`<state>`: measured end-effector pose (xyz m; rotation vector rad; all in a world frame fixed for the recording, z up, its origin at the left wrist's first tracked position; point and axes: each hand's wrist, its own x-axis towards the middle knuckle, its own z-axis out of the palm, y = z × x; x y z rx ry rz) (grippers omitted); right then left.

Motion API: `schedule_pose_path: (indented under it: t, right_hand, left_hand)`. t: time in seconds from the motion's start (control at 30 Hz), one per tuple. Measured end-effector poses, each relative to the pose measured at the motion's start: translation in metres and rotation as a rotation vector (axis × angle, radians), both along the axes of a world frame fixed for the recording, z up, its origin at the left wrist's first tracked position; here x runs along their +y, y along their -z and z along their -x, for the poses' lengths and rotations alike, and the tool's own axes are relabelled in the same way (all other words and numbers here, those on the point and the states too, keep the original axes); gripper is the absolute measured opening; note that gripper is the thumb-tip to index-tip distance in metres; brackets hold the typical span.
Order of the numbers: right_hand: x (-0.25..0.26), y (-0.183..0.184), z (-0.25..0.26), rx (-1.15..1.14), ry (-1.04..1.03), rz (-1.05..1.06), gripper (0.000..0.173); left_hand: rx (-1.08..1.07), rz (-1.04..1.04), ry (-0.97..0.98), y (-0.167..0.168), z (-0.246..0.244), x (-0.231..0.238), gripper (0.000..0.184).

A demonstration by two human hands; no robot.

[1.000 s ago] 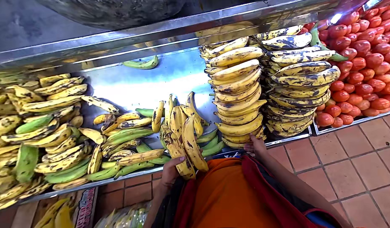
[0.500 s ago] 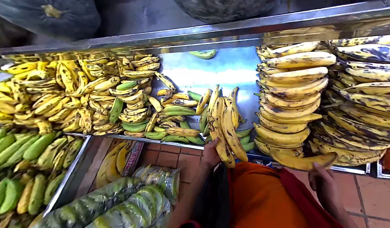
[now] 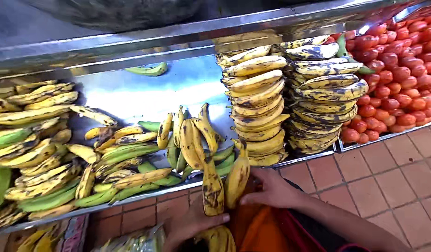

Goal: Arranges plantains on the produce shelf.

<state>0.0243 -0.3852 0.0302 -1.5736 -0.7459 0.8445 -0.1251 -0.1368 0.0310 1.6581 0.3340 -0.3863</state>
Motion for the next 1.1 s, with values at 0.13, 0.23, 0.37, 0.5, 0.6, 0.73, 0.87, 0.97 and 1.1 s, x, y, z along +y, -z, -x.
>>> schedule_pose_path:
  t: [0.13,0.23,0.37,0.5,0.6,0.73,0.87,0.97,1.1]
  right_hand:
    - [0.016,0.011,0.003,0.304,-0.145,-0.205,0.081]
    - [0.008,0.017,0.006,0.357,-0.181,-0.441,0.074]
    - [-0.057,-0.001,-0.008,0.274,0.037,-0.469,0.05]
    - [-0.117,-0.004,-0.034,-0.176,0.106,0.425,0.08]
    - [-0.112,0.052,-0.043,-0.184,-0.209,0.894,0.092]
    - [-0.081,0.123,-0.034,-0.485,-0.307,0.794,0.065]
    - [-0.03,0.16,-0.042,-0.65,-0.333,0.757,0.066]
    - [-0.02,0.186,-0.041,-0.802,-0.239,0.7,0.068]
    - [-0.032,0.21,-0.034,-1.126,-0.015,0.539,0.057]
  left_hand:
    - [-0.004,-0.047,0.289,-0.013,-0.013,0.006,0.067]
    - [-0.027,-0.127,0.442,-0.017,-0.01,0.015,0.068]
    - [0.06,-0.098,0.262,-0.018,0.015,0.01,0.07]
    - [0.121,-0.022,-0.015,-0.005,0.041,0.003,0.058]
    - [0.13,-0.048,-0.015,-0.007,0.033,0.004,0.057]
    - [0.19,-0.155,0.105,-0.007,0.018,0.008,0.059]
    - [0.197,-0.123,0.086,-0.003,0.019,0.007,0.062]
    - [0.197,-0.073,0.021,-0.002,0.026,0.007,0.063]
    - [0.19,-0.042,-0.026,0.0,0.033,0.01,0.059]
